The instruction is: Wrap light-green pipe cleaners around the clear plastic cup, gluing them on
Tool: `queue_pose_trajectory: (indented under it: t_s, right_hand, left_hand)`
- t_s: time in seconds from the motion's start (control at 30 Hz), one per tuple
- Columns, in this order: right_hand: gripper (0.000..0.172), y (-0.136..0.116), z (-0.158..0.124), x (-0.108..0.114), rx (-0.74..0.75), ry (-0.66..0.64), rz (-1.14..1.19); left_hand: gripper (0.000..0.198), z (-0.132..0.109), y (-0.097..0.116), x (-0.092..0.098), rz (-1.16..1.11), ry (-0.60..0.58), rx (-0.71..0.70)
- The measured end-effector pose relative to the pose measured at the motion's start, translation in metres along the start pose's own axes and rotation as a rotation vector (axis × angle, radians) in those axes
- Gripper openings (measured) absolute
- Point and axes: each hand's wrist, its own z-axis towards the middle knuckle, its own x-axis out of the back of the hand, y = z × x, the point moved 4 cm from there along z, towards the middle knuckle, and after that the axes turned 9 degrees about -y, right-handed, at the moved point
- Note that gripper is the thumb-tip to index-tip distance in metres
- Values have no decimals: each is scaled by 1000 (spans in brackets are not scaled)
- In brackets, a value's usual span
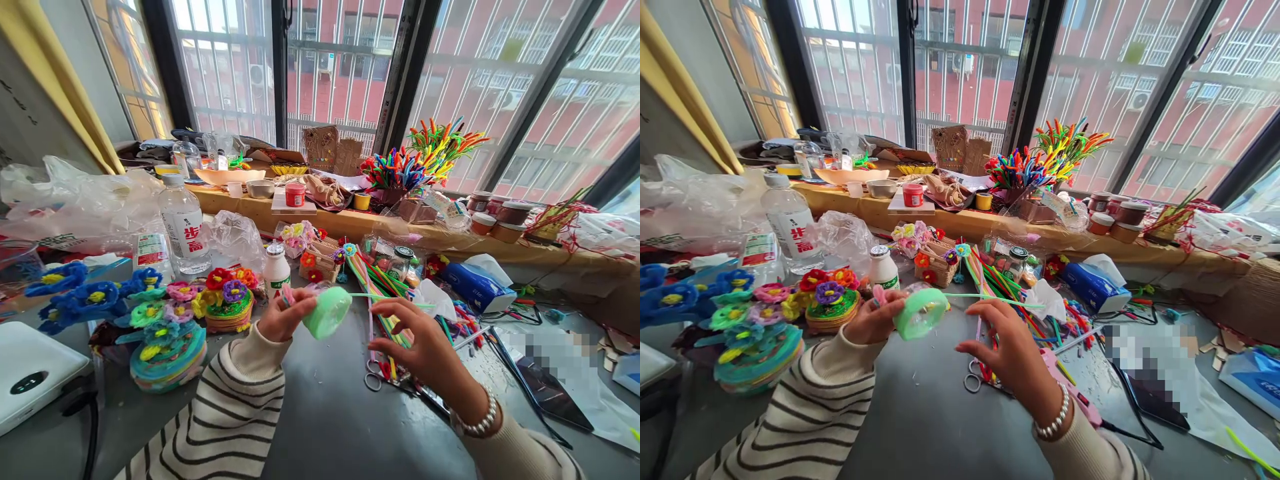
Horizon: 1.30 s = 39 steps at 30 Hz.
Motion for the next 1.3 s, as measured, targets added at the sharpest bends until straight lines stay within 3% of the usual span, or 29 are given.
queue_pose_trajectory:
  t_s: [0.1, 0.2, 0.37, 0.5, 0.63, 0.8, 0.9, 1.07, 1.2, 1.3]
  right_hand:
    - [70, -6, -16, 1, 45, 78, -85]
    - [80, -9, -24, -4, 56, 61, -126]
    - [61, -6, -28, -9, 34, 14, -14]
    - [47, 0, -32, -9, -2, 13, 50]
    - [47, 1, -34, -9, 45, 23, 42]
    - [52, 6, -32, -7, 73, 50, -51]
    - [56, 22, -37, 4, 7, 129, -112]
    - [31, 63, -65, 31, -313, 242, -182]
    - [40, 93, -89, 39, -576, 138, -212]
    - [43, 111, -101, 34, -682, 57, -220]
  left_hand:
    - [22, -1, -7, -17, 94, -78, 73]
    - [20, -4, -12, -40, 235, -197, 114]
    - [25, -5, -11, -63, 379, -363, 35]
    - [36, -7, -12, -61, 390, -415, 19]
    - [25, -11, -17, -58, 357, -445, 58]
    - [22, -12, -22, -57, 324, -415, 69]
    - [23, -8, -24, -49, 293, -356, 65]
    - [27, 0, -28, -28, 135, -113, 96]
    - [27, -1, -27, -26, 13, -56, 98]
    - [27, -2, -28, -29, -120, -42, 148]
